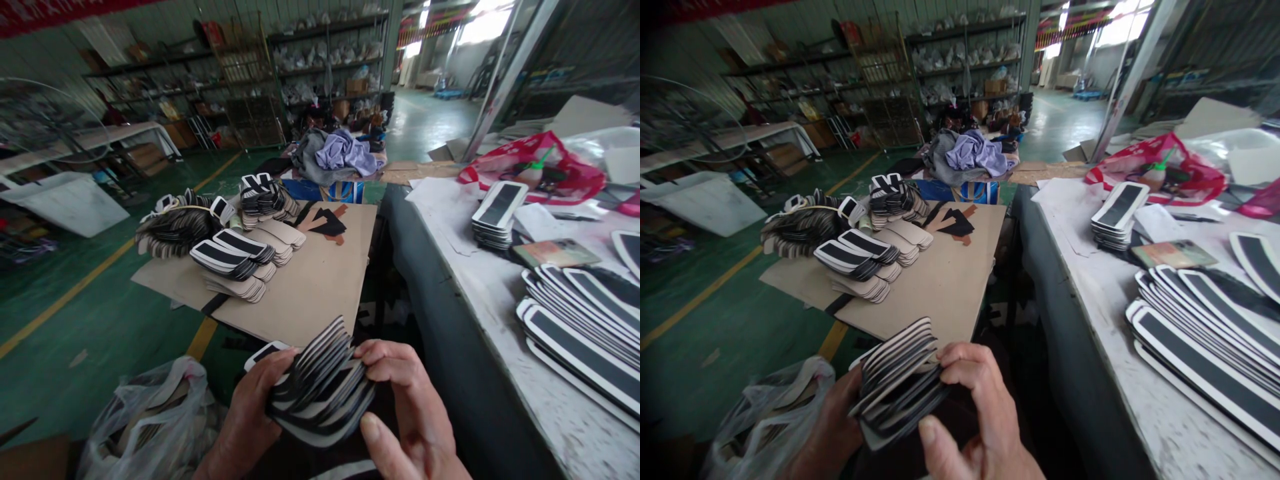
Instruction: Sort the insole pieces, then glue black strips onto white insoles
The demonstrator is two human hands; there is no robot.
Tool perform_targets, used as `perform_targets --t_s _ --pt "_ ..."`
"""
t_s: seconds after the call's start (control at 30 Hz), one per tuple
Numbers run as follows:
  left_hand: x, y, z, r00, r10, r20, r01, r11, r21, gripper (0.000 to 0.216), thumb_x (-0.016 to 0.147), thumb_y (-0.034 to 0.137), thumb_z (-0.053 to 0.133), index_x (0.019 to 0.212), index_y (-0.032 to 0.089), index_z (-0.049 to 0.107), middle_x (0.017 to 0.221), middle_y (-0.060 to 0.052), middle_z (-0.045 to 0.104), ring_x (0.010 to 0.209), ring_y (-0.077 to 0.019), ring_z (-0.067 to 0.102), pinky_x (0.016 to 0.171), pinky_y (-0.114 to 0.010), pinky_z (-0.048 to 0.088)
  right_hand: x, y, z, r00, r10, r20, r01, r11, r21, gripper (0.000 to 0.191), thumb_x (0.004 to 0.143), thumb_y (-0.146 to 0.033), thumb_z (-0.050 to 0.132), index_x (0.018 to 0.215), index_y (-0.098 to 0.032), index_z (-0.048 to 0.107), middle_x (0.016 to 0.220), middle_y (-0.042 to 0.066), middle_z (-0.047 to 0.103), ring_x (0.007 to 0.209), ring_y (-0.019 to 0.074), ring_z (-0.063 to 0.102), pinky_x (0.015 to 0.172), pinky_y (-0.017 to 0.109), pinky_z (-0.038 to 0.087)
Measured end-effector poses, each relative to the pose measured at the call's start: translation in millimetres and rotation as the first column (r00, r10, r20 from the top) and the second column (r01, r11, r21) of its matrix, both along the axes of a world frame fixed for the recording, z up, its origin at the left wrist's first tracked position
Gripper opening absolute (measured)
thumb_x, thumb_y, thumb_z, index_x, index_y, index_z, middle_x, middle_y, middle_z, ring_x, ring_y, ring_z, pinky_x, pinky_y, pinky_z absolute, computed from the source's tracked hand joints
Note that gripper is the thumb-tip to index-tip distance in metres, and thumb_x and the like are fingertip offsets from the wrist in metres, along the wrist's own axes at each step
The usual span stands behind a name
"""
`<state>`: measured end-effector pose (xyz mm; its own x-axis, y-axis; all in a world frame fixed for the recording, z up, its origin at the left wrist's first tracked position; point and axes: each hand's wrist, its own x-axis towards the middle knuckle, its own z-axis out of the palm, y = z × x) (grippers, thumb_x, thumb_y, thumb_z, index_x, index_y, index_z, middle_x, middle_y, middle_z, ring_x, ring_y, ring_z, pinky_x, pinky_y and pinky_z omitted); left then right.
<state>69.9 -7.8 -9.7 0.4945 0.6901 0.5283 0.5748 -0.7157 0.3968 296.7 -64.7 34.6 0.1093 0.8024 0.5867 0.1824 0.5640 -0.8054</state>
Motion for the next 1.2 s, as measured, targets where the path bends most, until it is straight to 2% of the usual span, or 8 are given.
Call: perform_targets --t_s 0.13,0.37,0.57,0.8,0.93,1.2 --pt "-1.8 2.0 1.8 0.999 -0.021 -0.025 0.022 0.999 0.024 0.052 0.077 0.009 0.049 0.126 0.024 0.046 0.118 -0.009 0.066 0.107 -0.0239 0.063 0.089 -0.035 0.054 0.8 -0.6 -1.2 1.0 -0.015 -0.024 0.016 0.999 0.04 0.032 0.088 -0.033 0.054 0.117 -0.022 0.046 0.104 0.01 0.049 0.1 0.0251 0.053 0.084 0.042 0.05" --pt "-5.4 2.6 -1.8 0.997 -0.046 -0.056 0.046 0.999 -0.012 0.052 0.077 0.01 0.051 0.127 0.022 0.045 0.122 -0.011 0.062 0.114 -0.0241 0.058 0.096 -0.038 0.05 9.4 -4.9 -1.4 0.992 0.032 0.122 -0.032 0.999 -0.002 0.048 0.087 -0.033 0.054 0.133 -0.021 0.044 0.103 0.012 0.051 0.096 0.0263 0.055 0.079 0.041 0.05" --pt "-8.0 5.0 -2.0 0.992 -0.073 -0.106 0.074 0.997 0.001 0.052 0.079 0.007 0.047 0.129 0.021 0.043 0.121 -0.012 0.062 0.117 -0.0235 0.055 0.098 -0.04 0.048 16.8 -1.5 6.9 0.989 0.067 0.13 -0.058 0.996 -0.066 0.045 0.081 -0.031 0.061 0.124 -0.023 0.05 0.099 0.009 0.054 0.089 0.0245 0.057 0.075 0.038 0.053" --pt "-7.8 5.3 -1.7 0.991 -0.076 -0.106 0.077 0.997 0.003 0.052 0.08 0.008 0.049 0.13 0.02 0.041 0.123 -0.013 0.06 0.118 -0.0238 0.054 0.098 -0.04 0.048 15.1 -4.6 -2.0 0.988 0.039 0.146 -0.037 0.999 -0.016 0.05 0.086 -0.032 0.055 0.133 -0.022 0.043 0.106 0.012 0.049 0.097 0.0263 0.053 0.08 0.042 0.051" --pt "-7.2 5.9 -2.0 0.99 -0.093 -0.102 0.095 0.995 0.015 0.054 0.079 0.007 0.049 0.131 0.02 0.041 0.123 -0.012 0.059 0.119 -0.0237 0.053 0.099 -0.039 0.047 14.4 -5.5 -5.3 0.99 0.033 0.139 -0.029 0.999 -0.029 0.056 0.086 -0.034 0.055 0.138 -0.019 0.038 0.106 0.012 0.047 0.096 0.0253 0.052 0.079 0.041 0.05" --pt "-7.4 4.7 -2.8 0.988 -0.084 -0.127 0.085 0.996 0.002 0.055 0.08 0.007 0.048 0.133 0.021 0.039 0.125 -0.012 0.058 0.121 -0.0228 0.051 0.101 -0.039 0.045 17.2 -2.8 -0.1 0.992 0.056 0.109 -0.05 0.997 -0.06 0.053 0.08 -0.029 0.06 0.13 -0.02 0.045 0.1 0.008 0.047 0.09 0.0225 0.051 0.076 0.037 0.048"
